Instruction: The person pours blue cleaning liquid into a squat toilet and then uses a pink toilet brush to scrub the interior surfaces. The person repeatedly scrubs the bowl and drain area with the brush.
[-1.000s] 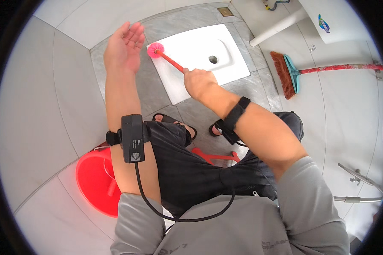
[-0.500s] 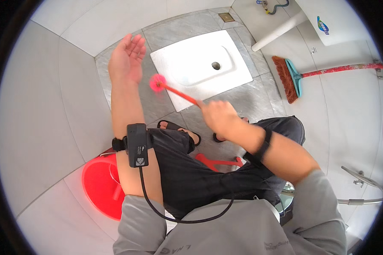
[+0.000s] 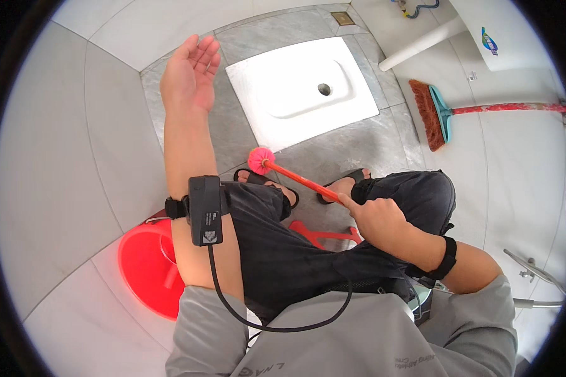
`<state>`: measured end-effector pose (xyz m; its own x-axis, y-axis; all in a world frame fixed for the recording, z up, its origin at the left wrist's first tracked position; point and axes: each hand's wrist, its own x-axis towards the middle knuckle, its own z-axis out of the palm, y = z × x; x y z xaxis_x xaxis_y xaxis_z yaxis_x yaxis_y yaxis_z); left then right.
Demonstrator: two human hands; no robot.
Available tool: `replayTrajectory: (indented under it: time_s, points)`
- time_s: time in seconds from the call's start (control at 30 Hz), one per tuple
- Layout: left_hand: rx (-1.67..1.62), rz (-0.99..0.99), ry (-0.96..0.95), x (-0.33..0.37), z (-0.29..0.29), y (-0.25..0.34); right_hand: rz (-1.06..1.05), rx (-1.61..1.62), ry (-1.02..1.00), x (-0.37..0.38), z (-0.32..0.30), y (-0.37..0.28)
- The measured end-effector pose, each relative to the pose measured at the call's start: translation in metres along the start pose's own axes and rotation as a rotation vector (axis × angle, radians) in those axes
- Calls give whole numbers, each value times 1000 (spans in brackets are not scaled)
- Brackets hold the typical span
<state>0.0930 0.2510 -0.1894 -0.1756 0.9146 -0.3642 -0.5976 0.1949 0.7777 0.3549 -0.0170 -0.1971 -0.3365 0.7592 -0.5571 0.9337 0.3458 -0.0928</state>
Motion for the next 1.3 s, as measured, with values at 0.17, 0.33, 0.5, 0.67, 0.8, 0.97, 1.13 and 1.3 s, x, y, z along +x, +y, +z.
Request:
replayTrajectory:
  time_s: [0.17, 0.33, 0.5, 0.67, 0.8, 0.97, 1.13, 1.3]
  points:
    - [-16, -4, -14, 7, -4, -4, 92, 9, 35, 66, -12, 4]
    - [-16, -7, -13, 7, 3, -8, 190, 65, 121, 160, -37, 12]
    - [-16, 0, -13, 4, 2, -9, 179, 26, -26, 76, -42, 4]
    - [7, -2, -51, 1, 2, -3, 210, -17, -204, -11, -13, 17]
    - [3, -3, -31, 0, 10, -5, 141, -81, 6, 22, -4, 13]
    - [-4, 9, -38, 3, 2, -12, 150, -21, -55, 100, -20, -11]
    - [-2, 23, -58, 0, 0, -11, 78, 15, 10, 16, 13, 1]
    - [15, 2, -45, -1, 2, -9, 81, 58, 1, -2, 28, 1]
